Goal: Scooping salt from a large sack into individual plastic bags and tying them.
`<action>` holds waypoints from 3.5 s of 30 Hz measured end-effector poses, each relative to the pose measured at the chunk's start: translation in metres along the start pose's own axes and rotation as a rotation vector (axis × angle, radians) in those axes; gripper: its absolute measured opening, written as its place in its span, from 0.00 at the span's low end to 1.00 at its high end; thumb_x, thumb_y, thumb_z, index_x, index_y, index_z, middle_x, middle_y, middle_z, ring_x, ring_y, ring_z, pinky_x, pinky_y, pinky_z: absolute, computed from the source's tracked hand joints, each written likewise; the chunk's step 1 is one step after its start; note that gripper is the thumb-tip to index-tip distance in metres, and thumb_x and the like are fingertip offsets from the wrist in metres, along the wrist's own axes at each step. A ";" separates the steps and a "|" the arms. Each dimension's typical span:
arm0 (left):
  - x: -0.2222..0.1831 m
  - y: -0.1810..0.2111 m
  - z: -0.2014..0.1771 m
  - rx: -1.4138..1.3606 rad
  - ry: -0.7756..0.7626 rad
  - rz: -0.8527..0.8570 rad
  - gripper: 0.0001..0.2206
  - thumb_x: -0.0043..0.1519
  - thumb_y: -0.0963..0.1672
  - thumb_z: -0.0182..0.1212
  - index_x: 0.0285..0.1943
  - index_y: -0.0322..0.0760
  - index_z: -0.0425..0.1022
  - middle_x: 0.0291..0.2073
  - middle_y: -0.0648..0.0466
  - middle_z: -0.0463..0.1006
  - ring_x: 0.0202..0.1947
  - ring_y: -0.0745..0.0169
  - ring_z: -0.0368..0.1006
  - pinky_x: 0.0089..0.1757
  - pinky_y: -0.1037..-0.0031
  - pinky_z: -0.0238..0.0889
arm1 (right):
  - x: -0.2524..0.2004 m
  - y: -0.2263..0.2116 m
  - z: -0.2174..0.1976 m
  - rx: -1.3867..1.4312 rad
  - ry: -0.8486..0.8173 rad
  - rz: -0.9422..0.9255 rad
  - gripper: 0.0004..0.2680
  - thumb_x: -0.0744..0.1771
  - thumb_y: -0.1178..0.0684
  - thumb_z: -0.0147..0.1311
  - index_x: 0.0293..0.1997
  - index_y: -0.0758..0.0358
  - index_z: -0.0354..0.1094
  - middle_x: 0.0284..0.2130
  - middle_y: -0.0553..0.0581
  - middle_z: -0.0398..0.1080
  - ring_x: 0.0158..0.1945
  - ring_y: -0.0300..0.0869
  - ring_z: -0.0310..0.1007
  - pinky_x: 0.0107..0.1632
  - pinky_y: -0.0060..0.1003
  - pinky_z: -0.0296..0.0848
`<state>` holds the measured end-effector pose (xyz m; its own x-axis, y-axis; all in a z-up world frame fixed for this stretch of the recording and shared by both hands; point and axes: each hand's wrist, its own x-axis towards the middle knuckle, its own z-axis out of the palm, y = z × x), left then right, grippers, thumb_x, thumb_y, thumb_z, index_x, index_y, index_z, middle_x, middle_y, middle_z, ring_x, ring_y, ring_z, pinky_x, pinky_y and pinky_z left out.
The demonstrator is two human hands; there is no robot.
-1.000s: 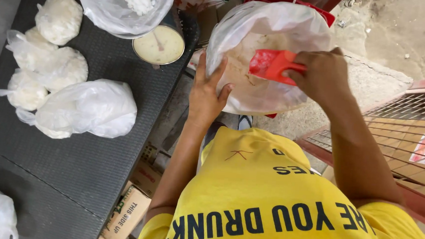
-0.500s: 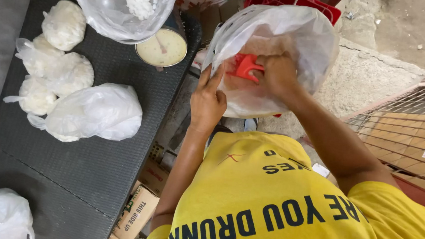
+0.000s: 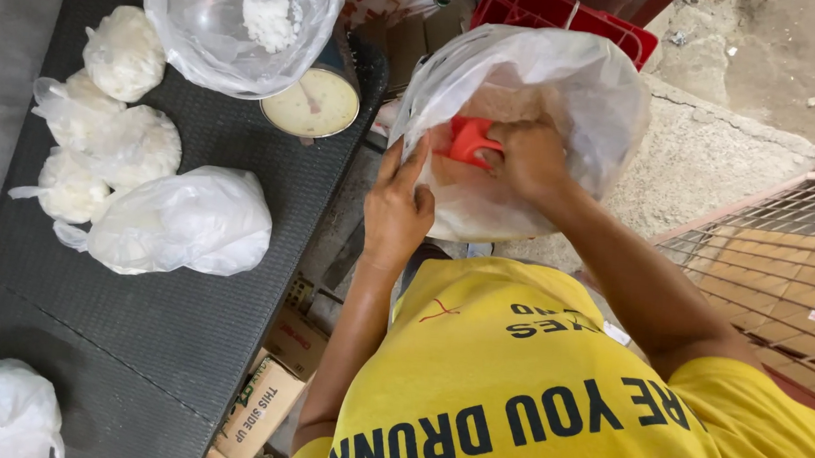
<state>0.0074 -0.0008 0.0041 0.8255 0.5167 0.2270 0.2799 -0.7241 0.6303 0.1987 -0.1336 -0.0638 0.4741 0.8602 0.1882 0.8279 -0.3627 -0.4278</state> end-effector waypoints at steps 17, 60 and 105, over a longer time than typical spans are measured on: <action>0.049 0.010 -0.008 -0.158 0.200 0.099 0.16 0.60 0.35 0.62 0.55 0.41 0.82 0.57 0.48 0.79 0.54 0.52 0.78 0.54 0.66 0.72 | -0.103 0.005 -0.121 0.405 0.182 0.380 0.11 0.62 0.55 0.72 0.43 0.67 0.78 0.30 0.59 0.76 0.31 0.40 0.70 0.39 0.33 0.70; 0.100 -0.157 -0.138 -0.318 0.444 -0.154 0.25 0.60 0.36 0.65 0.69 0.28 0.68 0.69 0.38 0.67 0.53 0.50 0.79 0.46 0.72 0.76 | 0.276 -0.192 -0.085 -0.798 0.185 -0.897 0.04 0.61 0.51 0.60 0.24 0.57 0.74 0.26 0.55 0.76 0.37 0.43 0.78 0.41 0.38 0.73; 0.089 -0.116 -0.140 -0.291 0.363 -0.224 0.35 0.61 0.43 0.69 0.78 0.42 0.56 0.75 0.34 0.56 0.63 0.41 0.73 0.53 0.64 0.76 | 0.182 -0.117 -0.142 -0.037 0.325 -0.460 0.10 0.67 0.52 0.74 0.43 0.67 0.78 0.31 0.60 0.74 0.30 0.47 0.72 0.35 0.37 0.70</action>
<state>-0.0201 0.1927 0.0550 0.5230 0.8074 0.2731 0.2397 -0.4468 0.8619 0.2305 0.0140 0.1457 0.1244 0.7803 0.6129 0.9784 0.0065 -0.2068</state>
